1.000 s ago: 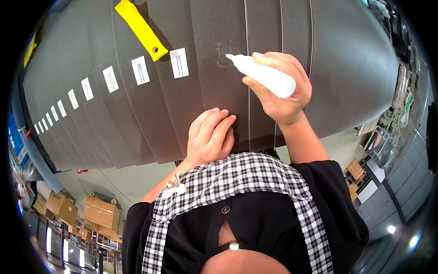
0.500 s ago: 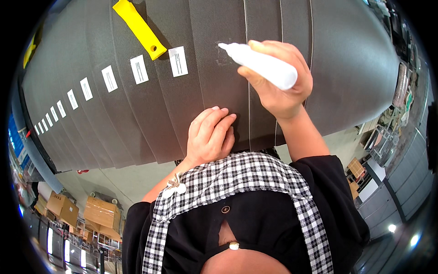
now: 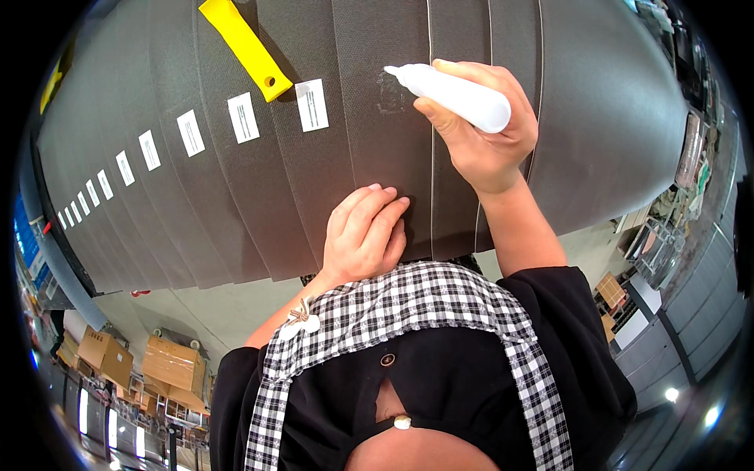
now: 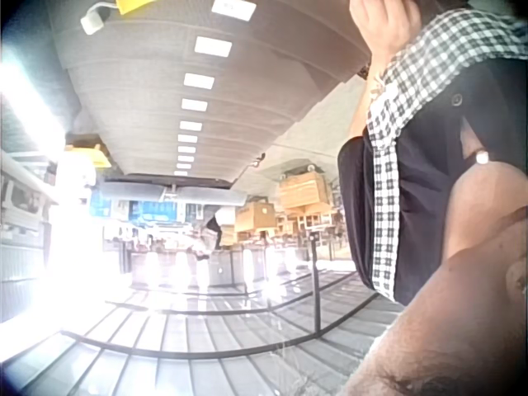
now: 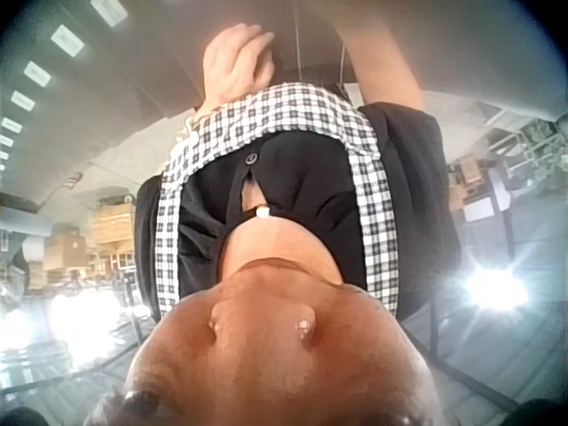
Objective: The person applies liquid from a bottle onto marked rectangular areas of a large black component. They then pick up small white labels, place them onto the liquid, and use a small yellow-handled roller to press them down.
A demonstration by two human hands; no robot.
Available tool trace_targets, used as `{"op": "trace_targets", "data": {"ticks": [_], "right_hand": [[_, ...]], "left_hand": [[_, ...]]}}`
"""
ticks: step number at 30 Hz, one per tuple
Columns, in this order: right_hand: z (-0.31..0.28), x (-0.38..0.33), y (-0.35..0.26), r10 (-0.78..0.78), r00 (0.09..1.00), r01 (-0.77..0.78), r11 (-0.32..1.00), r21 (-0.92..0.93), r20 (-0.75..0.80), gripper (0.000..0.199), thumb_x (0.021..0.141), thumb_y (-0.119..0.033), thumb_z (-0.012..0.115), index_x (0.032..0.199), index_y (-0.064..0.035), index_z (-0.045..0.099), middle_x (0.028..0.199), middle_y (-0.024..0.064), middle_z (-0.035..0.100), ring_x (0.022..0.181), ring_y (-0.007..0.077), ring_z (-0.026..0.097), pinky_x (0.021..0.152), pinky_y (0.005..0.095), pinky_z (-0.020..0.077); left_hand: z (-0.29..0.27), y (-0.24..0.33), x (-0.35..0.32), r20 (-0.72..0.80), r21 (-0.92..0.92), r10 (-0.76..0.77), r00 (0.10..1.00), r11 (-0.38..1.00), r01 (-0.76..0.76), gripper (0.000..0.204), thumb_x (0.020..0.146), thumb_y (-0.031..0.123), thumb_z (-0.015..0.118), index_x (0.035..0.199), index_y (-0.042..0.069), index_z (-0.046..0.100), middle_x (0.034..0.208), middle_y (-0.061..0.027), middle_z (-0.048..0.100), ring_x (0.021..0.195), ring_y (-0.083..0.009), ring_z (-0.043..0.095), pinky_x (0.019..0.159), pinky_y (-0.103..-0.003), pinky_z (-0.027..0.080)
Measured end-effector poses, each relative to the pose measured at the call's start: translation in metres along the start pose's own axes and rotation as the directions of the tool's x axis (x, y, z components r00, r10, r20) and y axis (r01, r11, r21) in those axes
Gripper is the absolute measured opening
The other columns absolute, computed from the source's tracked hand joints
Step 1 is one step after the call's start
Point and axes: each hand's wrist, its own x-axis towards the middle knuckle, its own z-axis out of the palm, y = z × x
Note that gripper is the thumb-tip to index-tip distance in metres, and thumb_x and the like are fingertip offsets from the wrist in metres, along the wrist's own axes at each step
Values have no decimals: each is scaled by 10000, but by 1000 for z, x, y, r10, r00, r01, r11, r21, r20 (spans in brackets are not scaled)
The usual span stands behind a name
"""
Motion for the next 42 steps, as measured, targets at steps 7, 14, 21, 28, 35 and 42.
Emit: {"op": "trace_targets", "data": {"ticks": [7, 14, 21, 28, 35, 42], "right_hand": [[-3, -7, 6, 2, 998, -3, 1000, -13, -63, 345, 722, -109, 917, 1007, -17, 744, 960, 72, 753, 841, 192, 697, 709, 302, 572], [-4, -8, -4, -6, 999, 6, 1000, -7, -51, 360, 708, -109, 923, 1012, -32, 745, 975, 72, 754, 849, 203, 701, 712, 302, 577], [7, -8, 0, -41, 999, 40, 998, -40, -30, 385, 671, -124, 935, 1000, -53, 747, 957, 58, 754, 825, 212, 704, 702, 310, 586], [8, -10, 1, -99, 994, 94, 992, -83, -56, 400, 680, -133, 937, 1018, -50, 741, 949, 69, 751, 820, 212, 706, 694, 305, 585], [5, -11, -2, -45, 997, 39, 995, -92, -60, 393, 685, -133, 936, 1014, -40, 742, 944, 69, 750, 820, 210, 707, 688, 299, 582], [0, -12, -10, -56, 997, 53, 996, -72, -48, 401, 672, -107, 933, 1015, -43, 736, 946, 71, 750, 836, 212, 706, 707, 309, 589]], "left_hand": [[1, 0, -1, -1, -2, -3, 1000, 1000, 3, 401, 630, -17, 773, 1023, 56, 740, 1106, -98, 680, 1067, -290, 646, 930, -386, 532], [1, 0, 0, -5, 3, -6, 1000, 1000, 6, 404, 628, -25, 775, 1022, 52, 740, 1106, -101, 681, 1066, -293, 646, 929, -391, 529], [0, 0, 0, -1, -3, -5, 1000, 1000, 5, 400, 627, -22, 774, 1019, 49, 739, 1104, -106, 682, 1064, -296, 649, 932, -391, 528], [1, -1, -1, 1, 3, -1, 1000, 1000, 1, 396, 629, -17, 775, 1017, 50, 739, 1106, -103, 682, 1069, -293, 647, 934, -389, 527], [2, -1, -1, -5, 6, 0, 1000, 1000, 0, 400, 628, -16, 776, 1020, 54, 738, 1104, -102, 681, 1071, -292, 646, 934, -387, 527], [1, 0, -1, -3, 4, 1, 1000, 1000, -1, 398, 631, -17, 775, 1021, 52, 738, 1111, -104, 680, 1071, -294, 645, 932, -389, 527]]}}
